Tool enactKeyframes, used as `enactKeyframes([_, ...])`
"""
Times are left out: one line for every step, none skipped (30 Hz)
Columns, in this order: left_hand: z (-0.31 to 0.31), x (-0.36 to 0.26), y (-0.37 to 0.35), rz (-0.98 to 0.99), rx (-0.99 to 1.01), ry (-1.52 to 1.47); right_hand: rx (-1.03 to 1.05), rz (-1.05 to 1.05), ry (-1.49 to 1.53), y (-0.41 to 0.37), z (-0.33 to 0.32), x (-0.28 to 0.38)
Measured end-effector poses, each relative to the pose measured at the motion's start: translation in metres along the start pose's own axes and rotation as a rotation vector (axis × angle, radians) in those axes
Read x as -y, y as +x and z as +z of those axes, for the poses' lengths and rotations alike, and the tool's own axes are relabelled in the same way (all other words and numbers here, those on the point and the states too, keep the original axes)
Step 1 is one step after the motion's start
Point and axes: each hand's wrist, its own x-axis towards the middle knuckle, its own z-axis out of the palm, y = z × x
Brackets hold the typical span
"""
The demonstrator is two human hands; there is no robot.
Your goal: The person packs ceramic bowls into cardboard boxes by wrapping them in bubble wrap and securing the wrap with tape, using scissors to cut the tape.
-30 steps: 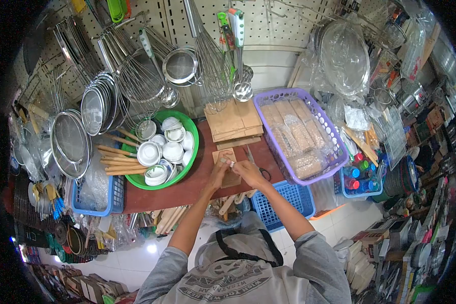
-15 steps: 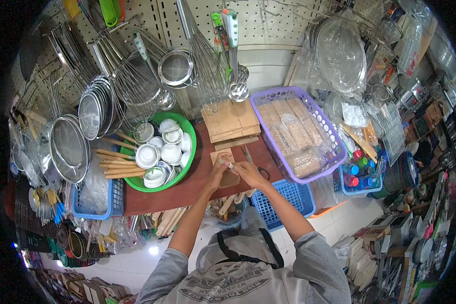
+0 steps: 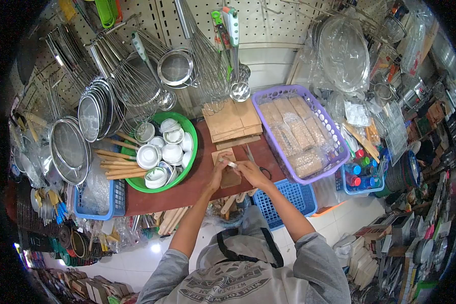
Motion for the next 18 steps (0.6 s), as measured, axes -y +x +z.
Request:
enactKeyframes([-0.003,0.007,0.002,-0.014,0.009,-0.024,0.016,0.001,0.023,-0.002,0.001,0.007])
enactKeyframes([-0.007,0.014,0.002,-0.028,0.032,-0.118,0.032,0.001,0.048,-0.004,0.002,0.012])
enactKeyframes([-0.006,0.004,-0.001,-0.042,0.055,-0.214,0.052,-0.012,0.061,-0.004,0.003,0.014])
enactKeyframes([-0.005,-0.004,-0.002,-0.054,0.077,-0.31,0.072,-0.026,0.074,-0.004,0.004,0.014])
enactKeyframes([-0.007,-0.008,-0.001,-0.055,0.106,-0.342,0.091,-0.04,0.086,-0.003,0.005,0.015])
enactKeyframes([-0.01,-0.009,-0.001,-0.057,0.135,-0.375,0.084,-0.052,0.081,-0.002,0.006,0.013])
enactKeyframes([-0.012,-0.01,0.0,-0.058,0.163,-0.407,0.077,-0.064,0.077,0.0,0.007,0.011])
enactKeyframes([-0.01,-0.007,0.0,-0.086,0.093,-0.366,0.071,-0.078,0.071,0.002,0.007,0.009])
enactKeyframes([-0.007,-0.002,0.0,-0.112,0.023,-0.325,0.06,-0.055,0.045,0.005,0.006,0.006])
enactKeyframes([-0.005,0.003,0.001,-0.139,-0.048,-0.284,0.05,-0.03,0.019,0.006,0.004,0.004])
enactKeyframes([-0.007,0.007,0.002,-0.123,-0.041,-0.248,0.04,-0.003,-0.005,0.008,0.003,0.0])
enactKeyframes([-0.007,0.007,0.003,-0.108,-0.033,-0.212,0.062,-0.02,-0.017,0.008,0.002,0.003])
enactKeyframes([-0.007,0.006,0.003,-0.093,-0.025,-0.176,0.083,-0.037,-0.028,0.009,0.0,0.007])
enactKeyframes([-0.007,0.005,0.003,-0.115,-0.021,-0.229,0.103,-0.054,-0.04,0.009,-0.001,0.01])
enactKeyframes([-0.008,0.004,0.002,-0.138,-0.018,-0.283,0.109,-0.051,-0.012,0.01,-0.001,0.007])
enactKeyframes([-0.01,0.003,0.002,-0.162,-0.015,-0.337,0.115,-0.047,0.017,0.011,0.0,0.003])
enactKeyframes([-0.013,0.002,0.001,-0.148,0.034,-0.371,0.122,-0.043,0.046,0.011,0.001,0.0])
enactKeyframes([-0.018,0.0,0.002,-0.135,0.083,-0.405,0.124,-0.061,0.047,0.01,0.003,0.002])
